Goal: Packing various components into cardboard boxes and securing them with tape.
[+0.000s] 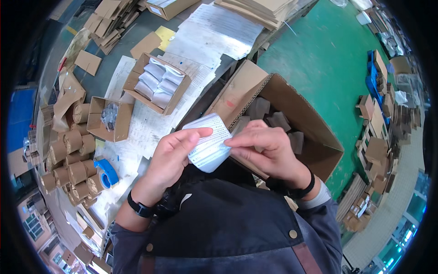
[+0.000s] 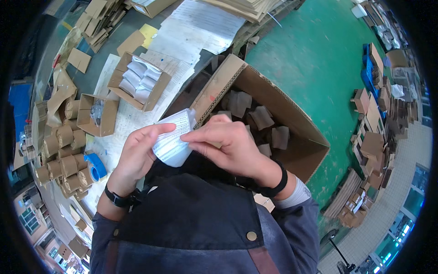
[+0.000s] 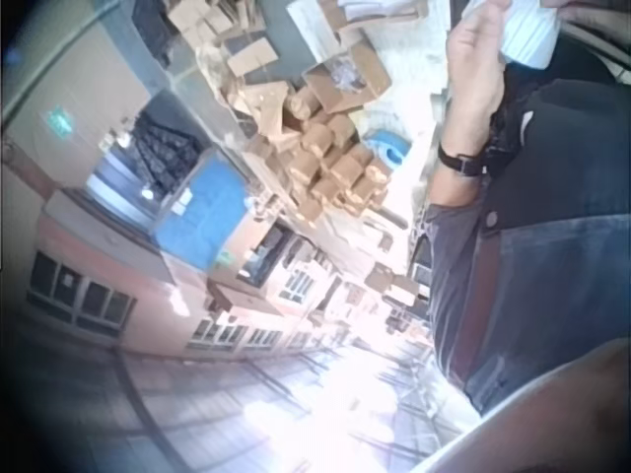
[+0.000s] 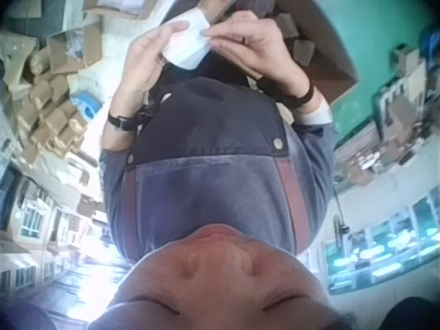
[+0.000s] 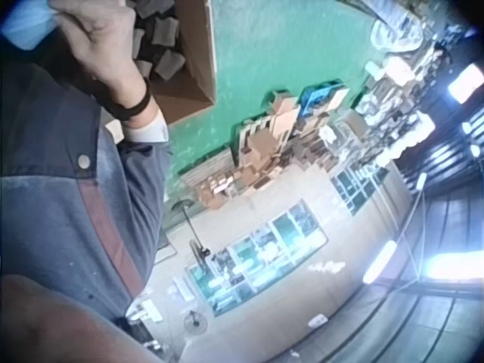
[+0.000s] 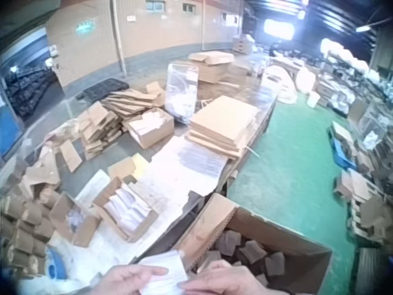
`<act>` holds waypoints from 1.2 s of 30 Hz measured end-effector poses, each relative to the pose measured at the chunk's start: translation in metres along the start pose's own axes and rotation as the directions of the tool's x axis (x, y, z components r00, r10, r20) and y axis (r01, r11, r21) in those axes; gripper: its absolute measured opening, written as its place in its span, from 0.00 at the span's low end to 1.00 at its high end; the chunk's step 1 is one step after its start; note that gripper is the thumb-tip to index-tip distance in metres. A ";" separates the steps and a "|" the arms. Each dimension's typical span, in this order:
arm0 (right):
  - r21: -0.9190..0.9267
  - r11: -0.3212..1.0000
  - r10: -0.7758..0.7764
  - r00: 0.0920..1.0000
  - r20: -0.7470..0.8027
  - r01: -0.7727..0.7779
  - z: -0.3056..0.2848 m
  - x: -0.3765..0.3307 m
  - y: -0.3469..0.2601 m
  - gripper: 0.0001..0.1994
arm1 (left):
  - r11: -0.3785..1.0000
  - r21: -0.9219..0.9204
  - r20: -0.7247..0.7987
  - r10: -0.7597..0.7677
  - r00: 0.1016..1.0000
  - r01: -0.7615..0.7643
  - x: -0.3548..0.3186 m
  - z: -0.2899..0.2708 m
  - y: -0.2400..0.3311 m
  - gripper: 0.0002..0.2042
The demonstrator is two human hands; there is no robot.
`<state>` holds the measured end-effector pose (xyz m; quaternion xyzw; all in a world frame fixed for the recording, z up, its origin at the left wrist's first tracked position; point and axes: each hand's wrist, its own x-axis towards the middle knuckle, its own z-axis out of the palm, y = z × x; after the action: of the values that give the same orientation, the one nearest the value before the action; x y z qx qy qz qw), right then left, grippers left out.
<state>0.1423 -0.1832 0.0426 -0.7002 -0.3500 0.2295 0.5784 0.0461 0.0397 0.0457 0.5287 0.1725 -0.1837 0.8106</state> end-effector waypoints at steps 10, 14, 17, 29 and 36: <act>0.008 0.803 0.580 0.783 0.224 -0.597 -0.055 -0.054 0.144 0.05 | 0.959 -0.223 -0.249 0.118 0.961 -0.175 0.013 -0.018 -0.007 0.22; -0.529 0.685 0.617 0.785 0.054 -0.501 -0.018 -0.102 0.227 0.13 | 0.973 -0.125 -0.265 0.155 0.952 -0.193 0.010 -0.018 -0.007 0.18; -0.645 0.681 0.270 0.938 -0.217 -0.345 -0.013 -0.106 0.228 0.17 | 0.951 -0.154 -0.274 0.218 0.937 -0.266 0.010 -0.020 -0.016 0.22; -0.864 0.453 0.518 0.854 0.053 -0.221 0.001 -0.089 0.202 0.26 | 0.941 -0.264 -0.209 0.158 0.965 -0.211 0.009 -0.021 -0.019 0.19; -0.732 0.594 0.634 0.754 0.172 -0.333 -0.008 -0.089 0.235 0.23 | 0.941 -0.269 -0.227 0.147 0.963 -0.207 0.006 -0.021 -0.021 0.18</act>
<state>0.1427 -0.2757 -0.1909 -0.8603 -0.3127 0.3858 0.1152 0.0392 0.0504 0.0188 0.4334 0.2310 -0.0273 0.8707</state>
